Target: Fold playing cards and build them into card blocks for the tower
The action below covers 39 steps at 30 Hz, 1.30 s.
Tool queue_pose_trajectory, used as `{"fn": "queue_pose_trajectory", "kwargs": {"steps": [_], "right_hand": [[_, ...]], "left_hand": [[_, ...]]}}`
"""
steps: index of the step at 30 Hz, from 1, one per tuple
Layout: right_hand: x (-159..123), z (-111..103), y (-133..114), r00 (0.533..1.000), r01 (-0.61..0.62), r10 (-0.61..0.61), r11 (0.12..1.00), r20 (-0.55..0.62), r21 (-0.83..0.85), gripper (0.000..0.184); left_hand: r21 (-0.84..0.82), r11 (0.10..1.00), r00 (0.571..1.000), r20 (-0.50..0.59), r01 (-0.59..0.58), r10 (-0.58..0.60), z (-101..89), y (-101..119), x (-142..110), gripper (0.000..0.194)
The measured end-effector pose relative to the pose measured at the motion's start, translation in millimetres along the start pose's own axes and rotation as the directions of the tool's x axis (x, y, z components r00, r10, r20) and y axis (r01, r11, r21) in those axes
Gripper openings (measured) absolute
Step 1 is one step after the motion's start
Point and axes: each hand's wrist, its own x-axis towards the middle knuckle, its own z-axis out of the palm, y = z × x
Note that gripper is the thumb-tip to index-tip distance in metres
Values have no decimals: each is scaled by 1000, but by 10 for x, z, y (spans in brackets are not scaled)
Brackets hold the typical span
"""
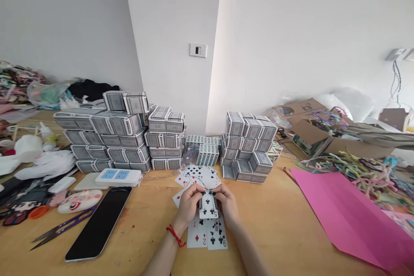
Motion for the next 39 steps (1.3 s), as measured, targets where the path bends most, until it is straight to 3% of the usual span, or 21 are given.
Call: {"fn": "queue_pose_trajectory", "kwargs": {"steps": [7,23,31,39], "right_hand": [[-15,21,-18,1000,11,-11,1000,9,5,2],[2,7,18,999,-37,35,997,-33,-73,16],[21,12,-4,999,-19,24,988,34,-156,39],[53,-18,-45,988,-68,86,988,131,-136,41]], "left_hand": [[68,997,999,-29,-35,37,-14,10,0,12],[141,987,995,-64,-72,81,-25,-17,-4,18],[177,978,987,-88,-114,131,-38,-65,3,17],[226,963,982,-81,-149,171,-40,-107,7,17]]}}
